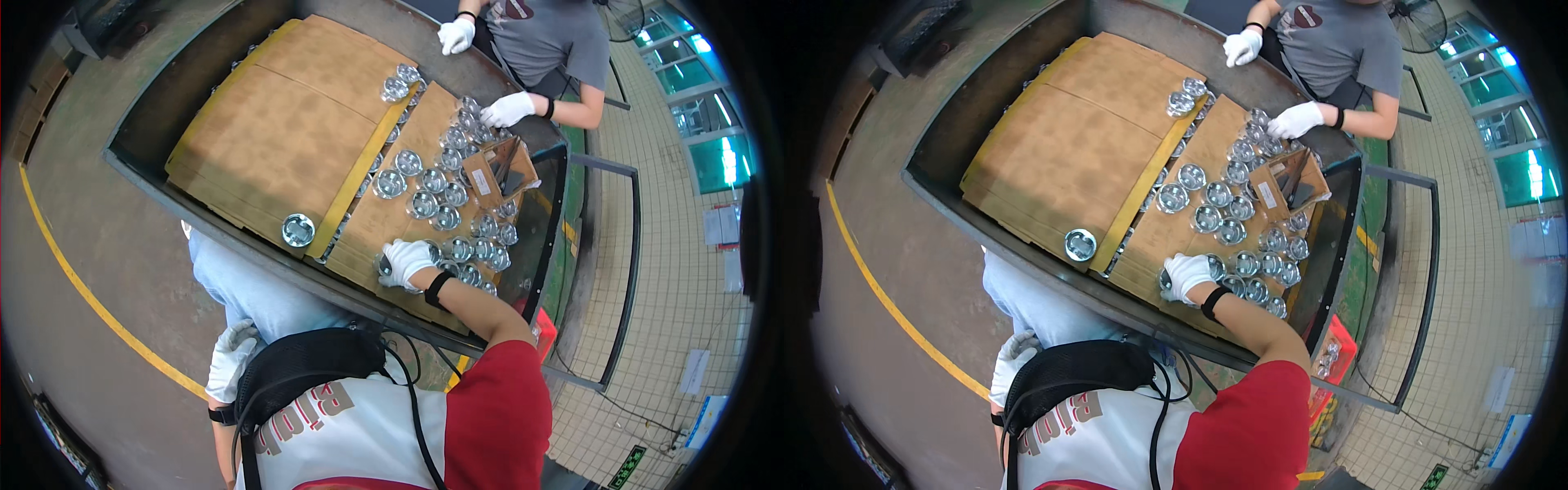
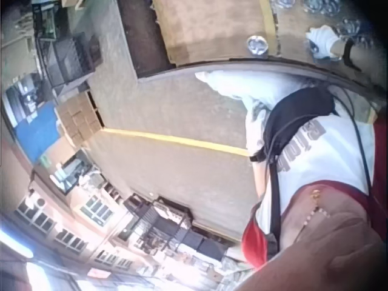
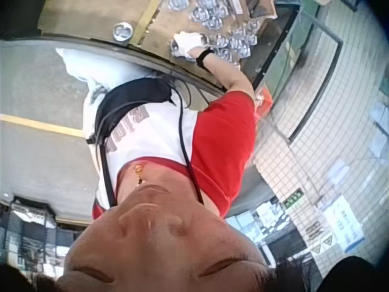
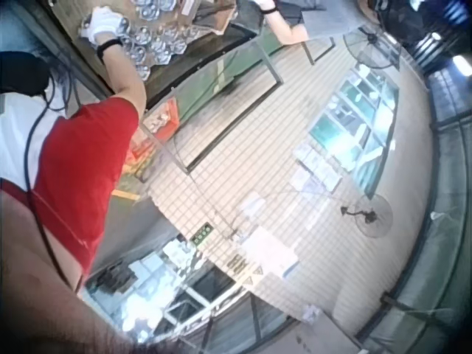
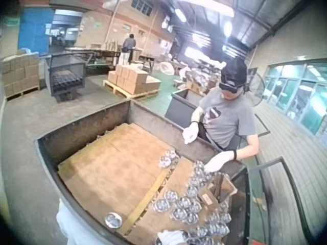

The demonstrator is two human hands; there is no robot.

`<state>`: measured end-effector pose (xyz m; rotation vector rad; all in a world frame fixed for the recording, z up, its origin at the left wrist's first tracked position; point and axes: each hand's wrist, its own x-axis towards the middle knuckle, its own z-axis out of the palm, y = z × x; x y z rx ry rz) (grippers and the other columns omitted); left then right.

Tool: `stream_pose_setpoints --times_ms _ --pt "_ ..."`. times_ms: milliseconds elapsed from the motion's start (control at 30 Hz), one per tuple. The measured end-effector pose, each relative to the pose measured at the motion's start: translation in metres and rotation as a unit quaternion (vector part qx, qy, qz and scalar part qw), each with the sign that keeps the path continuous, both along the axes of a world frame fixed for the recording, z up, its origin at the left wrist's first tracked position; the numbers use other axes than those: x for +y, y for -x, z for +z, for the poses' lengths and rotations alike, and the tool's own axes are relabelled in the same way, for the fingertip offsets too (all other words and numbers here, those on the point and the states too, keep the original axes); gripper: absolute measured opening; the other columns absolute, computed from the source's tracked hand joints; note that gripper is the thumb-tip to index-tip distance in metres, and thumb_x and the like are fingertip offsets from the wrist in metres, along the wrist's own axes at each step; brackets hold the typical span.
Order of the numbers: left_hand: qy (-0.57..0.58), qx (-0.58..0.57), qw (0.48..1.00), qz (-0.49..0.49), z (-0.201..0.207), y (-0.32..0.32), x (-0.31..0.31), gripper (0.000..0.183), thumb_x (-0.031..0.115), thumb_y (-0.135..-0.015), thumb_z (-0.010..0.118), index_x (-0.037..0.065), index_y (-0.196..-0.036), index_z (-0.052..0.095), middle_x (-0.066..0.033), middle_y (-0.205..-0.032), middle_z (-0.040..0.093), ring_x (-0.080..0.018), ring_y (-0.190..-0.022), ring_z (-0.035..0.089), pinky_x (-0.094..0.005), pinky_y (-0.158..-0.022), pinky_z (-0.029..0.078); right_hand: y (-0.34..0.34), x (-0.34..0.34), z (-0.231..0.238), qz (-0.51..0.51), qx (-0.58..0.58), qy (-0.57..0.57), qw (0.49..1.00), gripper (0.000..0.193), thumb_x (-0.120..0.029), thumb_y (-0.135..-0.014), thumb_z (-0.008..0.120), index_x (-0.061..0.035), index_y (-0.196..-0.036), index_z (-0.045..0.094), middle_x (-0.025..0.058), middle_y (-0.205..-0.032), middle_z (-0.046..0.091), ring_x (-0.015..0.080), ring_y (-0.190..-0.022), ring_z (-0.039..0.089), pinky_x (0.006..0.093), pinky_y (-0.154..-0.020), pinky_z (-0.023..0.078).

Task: Arranging and inspecting metal pistons or cylinder components in a large storage bin on a factory floor.

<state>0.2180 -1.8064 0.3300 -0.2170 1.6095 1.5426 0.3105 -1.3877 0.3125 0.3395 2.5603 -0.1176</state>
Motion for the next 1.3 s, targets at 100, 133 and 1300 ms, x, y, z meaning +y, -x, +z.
stream_pose_setpoints --times_ms 100,133,1300 --pt "-0.003 0.028 1.000 -0.010 0.018 -0.003 0.015 0.042 0.000 -0.088 0.061 0.001 -0.130 0.056 -0.0086 -0.111 0.066 -0.0173 -0.100 0.063 -0.0295 -0.091 0.051 0.018 0.008 0.007 -0.019 -0.039 -0.012 0.999 0.051 -0.048 -0.068 0.074 -0.0092 -0.100 0.069 0.0161 -0.102 0.070 0.0313 -0.095 0.069 0.0442 -0.082 0.053" --pt "0.031 0.070 0.996 -0.054 0.022 -0.004 0.018 0.043 0.002 -0.087 0.062 0.001 -0.130 0.057 -0.0098 -0.111 0.067 -0.0179 -0.102 0.064 -0.0298 -0.092 0.050 0.023 0.013 0.018 -0.107 -0.002 0.035 0.994 0.051 -0.044 -0.067 0.072 -0.0085 -0.102 0.068 0.0171 -0.103 0.070 0.0325 -0.094 0.068 0.0433 -0.083 0.052" --pt "-0.320 0.158 0.924 0.136 0.118 0.017 0.075 0.052 0.030 -0.096 0.064 0.001 -0.136 0.048 -0.0059 -0.102 0.064 -0.0138 -0.087 0.066 -0.0268 -0.074 0.053 0.131 -0.112 0.160 -0.028 0.110 0.782 0.613 0.040 0.004 -0.093 0.055 0.0056 -0.133 0.050 0.0112 -0.129 0.058 0.0180 -0.118 0.056 0.0307 -0.103 0.043"
